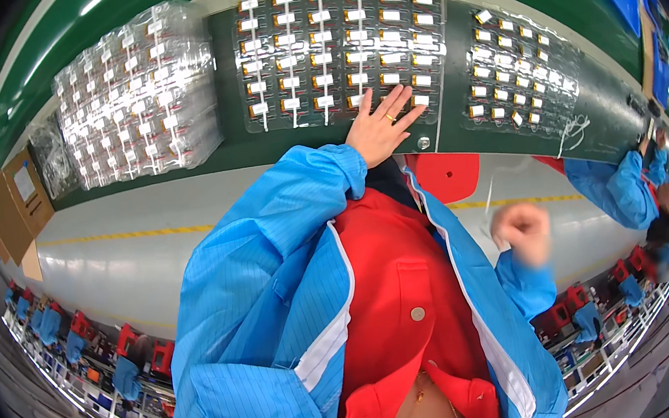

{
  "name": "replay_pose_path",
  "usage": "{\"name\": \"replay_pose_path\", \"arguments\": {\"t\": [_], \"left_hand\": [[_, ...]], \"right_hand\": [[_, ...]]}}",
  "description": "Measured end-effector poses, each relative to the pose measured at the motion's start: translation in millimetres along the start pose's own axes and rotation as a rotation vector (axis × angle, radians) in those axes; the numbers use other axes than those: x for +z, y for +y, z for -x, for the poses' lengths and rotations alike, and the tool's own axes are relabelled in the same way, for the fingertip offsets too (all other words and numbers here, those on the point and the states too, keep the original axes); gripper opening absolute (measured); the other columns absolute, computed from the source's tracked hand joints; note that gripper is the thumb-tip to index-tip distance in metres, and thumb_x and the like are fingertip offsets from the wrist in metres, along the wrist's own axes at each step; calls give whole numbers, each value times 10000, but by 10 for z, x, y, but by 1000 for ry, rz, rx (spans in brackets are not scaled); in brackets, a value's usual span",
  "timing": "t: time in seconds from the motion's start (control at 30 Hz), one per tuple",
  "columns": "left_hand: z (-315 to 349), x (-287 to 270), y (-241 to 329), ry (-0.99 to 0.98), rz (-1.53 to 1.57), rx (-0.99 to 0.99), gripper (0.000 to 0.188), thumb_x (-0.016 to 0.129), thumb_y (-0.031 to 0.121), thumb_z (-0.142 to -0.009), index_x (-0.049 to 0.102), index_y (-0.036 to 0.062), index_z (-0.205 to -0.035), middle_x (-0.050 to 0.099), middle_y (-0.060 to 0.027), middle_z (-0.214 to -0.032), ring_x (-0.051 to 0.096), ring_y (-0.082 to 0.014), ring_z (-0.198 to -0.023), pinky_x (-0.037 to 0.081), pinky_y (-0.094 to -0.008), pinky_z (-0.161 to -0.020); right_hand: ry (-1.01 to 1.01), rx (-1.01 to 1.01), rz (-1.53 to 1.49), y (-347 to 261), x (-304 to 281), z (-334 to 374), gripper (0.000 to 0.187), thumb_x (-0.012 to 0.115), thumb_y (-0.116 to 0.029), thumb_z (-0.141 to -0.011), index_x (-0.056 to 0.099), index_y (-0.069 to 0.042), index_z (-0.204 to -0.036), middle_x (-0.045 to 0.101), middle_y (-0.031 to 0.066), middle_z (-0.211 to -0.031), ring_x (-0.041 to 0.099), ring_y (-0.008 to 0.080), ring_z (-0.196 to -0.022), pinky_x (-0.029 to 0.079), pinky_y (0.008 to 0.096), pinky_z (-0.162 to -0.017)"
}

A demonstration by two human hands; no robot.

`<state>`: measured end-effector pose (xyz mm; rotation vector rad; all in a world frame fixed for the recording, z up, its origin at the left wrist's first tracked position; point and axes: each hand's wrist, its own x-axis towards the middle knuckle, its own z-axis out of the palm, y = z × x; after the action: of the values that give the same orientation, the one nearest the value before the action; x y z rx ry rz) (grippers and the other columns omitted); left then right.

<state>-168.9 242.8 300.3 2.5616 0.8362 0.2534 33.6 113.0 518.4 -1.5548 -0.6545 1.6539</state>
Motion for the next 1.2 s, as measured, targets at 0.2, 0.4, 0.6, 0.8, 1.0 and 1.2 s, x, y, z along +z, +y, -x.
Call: {"name": "replay_pose_path", "arguments": {"t": [0.2, 0.4, 0.6, 0.8, 1.0, 1.2], "left_hand": [[18, -161, -43, 7, 94, 32, 600, 575, 270, -849, 320, 280, -1392, 220, -99, -1477, 219, -262, -1360, 219, -550, -1049], [58, -422, -121, 50, 175, -73, 572, 574, 207, -853, 357, 259, -1379, 213, -138, -1471, 219, -318, -1353, 218, -552, -1045], [144, -561, -219, 100, 220, -138, 551, 554, 196, -868, 359, 261, -1380, 197, -141, -1477, 207, -339, -1355, 205, -551, -1051], [186, -632, -243, 115, 237, -199, 553, 546, 198, -875, 346, 262, -1387, 183, -145, -1480, 195, -340, -1358, 194, -550, -1056], [195, -673, -276, 145, 241, -231, 536, 559, 161, -867, 388, 228, -1371, 187, -143, -1481, 187, -344, -1363, 197, -531, -1057], [186, -647, -294, 167, 248, -269, 560, 547, 187, -874, 343, 262, -1390, 205, -151, -1469, 189, -338, -1361, 198, -566, -1048]], "right_hand": [[-87, 381, 364, 1017, -172, -300, 118, 624, 79, -742, 583, 42, -846, 634, 76, -713, 609, 128, -622, 457, 242, -501], [165, 160, 360, 1114, -57, -796, 81, 642, 32, -750, 637, 26, -831, 648, 65, -694, 603, 107, -600, 468, 241, -535], [643, -184, 463, 1460, -40, -1229, 58, 673, -18, -750, 671, -8, -806, 638, 51, -828, 574, 101, -654, 451, 228, -577], [729, -316, 597, 1538, 4, -1318, 80, 683, -26, -749, 679, -27, -829, 505, 29, -984, 526, 126, -699, 431, 232, -576], [781, -380, 519, 1750, -97, -1454, 156, 681, 4, -748, 691, -43, -895, 464, 19, -892, 485, 87, -681, 404, 221, -564], [728, -335, 480, 1626, -90, -1392, 230, 681, 22, -742, 693, -60, -957, 471, 10, -820, 476, 74, -672, 396, 215, -557]]}}
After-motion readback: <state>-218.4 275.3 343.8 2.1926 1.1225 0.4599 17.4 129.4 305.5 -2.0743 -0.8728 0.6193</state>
